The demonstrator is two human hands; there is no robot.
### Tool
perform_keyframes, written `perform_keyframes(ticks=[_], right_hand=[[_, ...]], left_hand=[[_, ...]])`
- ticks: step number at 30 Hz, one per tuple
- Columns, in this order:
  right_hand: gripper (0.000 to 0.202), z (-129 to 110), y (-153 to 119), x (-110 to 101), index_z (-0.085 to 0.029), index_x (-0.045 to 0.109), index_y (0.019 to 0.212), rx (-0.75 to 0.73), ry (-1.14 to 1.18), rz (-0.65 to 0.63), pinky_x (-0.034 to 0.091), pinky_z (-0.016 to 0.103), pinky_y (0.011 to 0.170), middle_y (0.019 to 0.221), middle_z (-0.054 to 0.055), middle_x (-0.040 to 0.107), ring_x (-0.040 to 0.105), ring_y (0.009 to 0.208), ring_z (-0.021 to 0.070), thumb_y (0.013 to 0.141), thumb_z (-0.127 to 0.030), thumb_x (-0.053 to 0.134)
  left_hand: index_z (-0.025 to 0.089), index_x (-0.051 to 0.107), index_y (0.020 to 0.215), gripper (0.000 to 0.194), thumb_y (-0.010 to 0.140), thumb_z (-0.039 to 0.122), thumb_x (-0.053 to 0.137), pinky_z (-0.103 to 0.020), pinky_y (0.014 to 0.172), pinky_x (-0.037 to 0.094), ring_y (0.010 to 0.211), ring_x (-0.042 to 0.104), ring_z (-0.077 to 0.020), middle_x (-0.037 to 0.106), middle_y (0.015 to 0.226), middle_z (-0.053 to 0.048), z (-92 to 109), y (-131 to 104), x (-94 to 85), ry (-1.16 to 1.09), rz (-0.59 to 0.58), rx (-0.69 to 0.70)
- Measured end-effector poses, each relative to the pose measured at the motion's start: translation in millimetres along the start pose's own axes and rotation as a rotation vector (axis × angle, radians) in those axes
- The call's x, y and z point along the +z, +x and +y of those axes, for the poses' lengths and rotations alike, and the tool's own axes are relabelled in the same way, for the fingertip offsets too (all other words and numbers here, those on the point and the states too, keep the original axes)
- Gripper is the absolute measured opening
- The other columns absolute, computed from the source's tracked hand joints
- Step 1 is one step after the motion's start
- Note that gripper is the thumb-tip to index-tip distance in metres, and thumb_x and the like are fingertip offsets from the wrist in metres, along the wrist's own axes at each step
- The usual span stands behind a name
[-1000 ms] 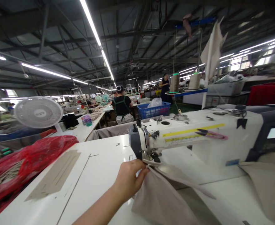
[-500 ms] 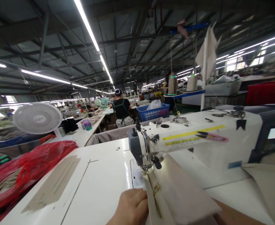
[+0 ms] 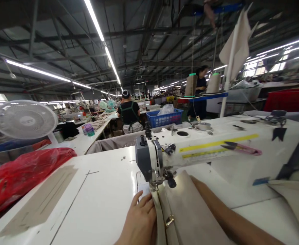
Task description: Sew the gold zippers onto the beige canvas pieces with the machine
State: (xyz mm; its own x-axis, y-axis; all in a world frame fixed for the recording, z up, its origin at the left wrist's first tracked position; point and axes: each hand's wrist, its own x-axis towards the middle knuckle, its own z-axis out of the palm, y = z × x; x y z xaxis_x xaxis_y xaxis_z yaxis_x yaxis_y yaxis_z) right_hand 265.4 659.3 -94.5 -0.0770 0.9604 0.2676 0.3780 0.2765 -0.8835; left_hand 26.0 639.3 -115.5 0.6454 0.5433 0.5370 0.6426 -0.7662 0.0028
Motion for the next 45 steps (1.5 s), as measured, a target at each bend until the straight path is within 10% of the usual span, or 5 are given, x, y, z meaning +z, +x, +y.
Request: perform_keyframes(ticks=[4, 8, 18, 25, 45], right_hand=[[0.054, 8.6, 5.0, -15.4, -0.019, 0.063, 0.070, 0.017, -0.317, 0.073, 0.048, 0.034, 0.071, 0.077, 0.007, 0.068, 0.064, 0.077, 0.0233, 0.095, -0.046, 0.022], [0.033, 2.9, 4.6, -11.0, -0.019, 0.065, 0.077, -0.045, -0.634, 0.093, 0.044, 0.034, 0.074, 0.083, 0.007, 0.069, 0.063, 0.082, 0.0251, 0.091, -0.033, 0.039], [0.017, 0.7, 8.1, 1.1, -0.013, 0.063, 0.077, -0.182, -1.105, 0.052, 0.045, 0.037, 0.065, 0.074, 0.012, 0.066, 0.063, 0.073, 0.0278, 0.084, -0.007, 0.048], [0.036, -16.8, -24.8, 46.6, -0.006, 0.058, 0.116, -0.721, -0.711, -0.053, 0.049, 0.035, 0.091, 0.116, 0.016, 0.062, 0.058, 0.108, 0.0227, 0.087, -0.010, 0.037], [0.037, -15.7, -7.1, 42.9, -0.011, 0.061, 0.108, -0.621, -0.477, -0.245, 0.049, 0.038, 0.091, 0.104, 0.014, 0.066, 0.060, 0.104, 0.0226, 0.091, -0.012, 0.029]], left_hand=[[0.020, 0.063, 0.094, 0.026, 0.074, 0.010, 0.049, -0.046, 0.104, 0.032, 0.106, 0.056, -0.0234, 0.067, 0.100, -0.005, -3.6, -6.9, 14.4, 0.009, 0.051, 0.004], [0.021, 0.063, 0.093, 0.035, 0.066, 0.007, 0.046, -0.046, 0.104, 0.029, 0.103, 0.057, -0.0229, 0.068, 0.095, -0.003, -6.7, -6.9, 25.9, -0.004, 0.160, 0.008], [0.018, 0.058, 0.080, 0.018, 0.071, 0.010, 0.045, -0.050, 0.099, 0.036, 0.096, 0.058, -0.0244, 0.063, 0.091, -0.007, 20.0, 8.8, -23.3, -0.186, 0.014, -0.125], [0.011, 0.048, 0.118, 0.045, 0.075, 0.004, 0.040, -0.044, 0.091, 0.050, 0.111, 0.052, -0.0267, 0.054, 0.119, -0.017, 12.4, -2.0, -13.6, -0.130, 0.057, -0.081], [0.011, 0.060, 0.103, 0.035, 0.072, 0.003, 0.046, -0.040, 0.081, 0.054, 0.090, 0.059, -0.0245, 0.059, 0.101, -0.014, 7.2, 11.6, -12.6, -0.227, -0.081, -0.102]])
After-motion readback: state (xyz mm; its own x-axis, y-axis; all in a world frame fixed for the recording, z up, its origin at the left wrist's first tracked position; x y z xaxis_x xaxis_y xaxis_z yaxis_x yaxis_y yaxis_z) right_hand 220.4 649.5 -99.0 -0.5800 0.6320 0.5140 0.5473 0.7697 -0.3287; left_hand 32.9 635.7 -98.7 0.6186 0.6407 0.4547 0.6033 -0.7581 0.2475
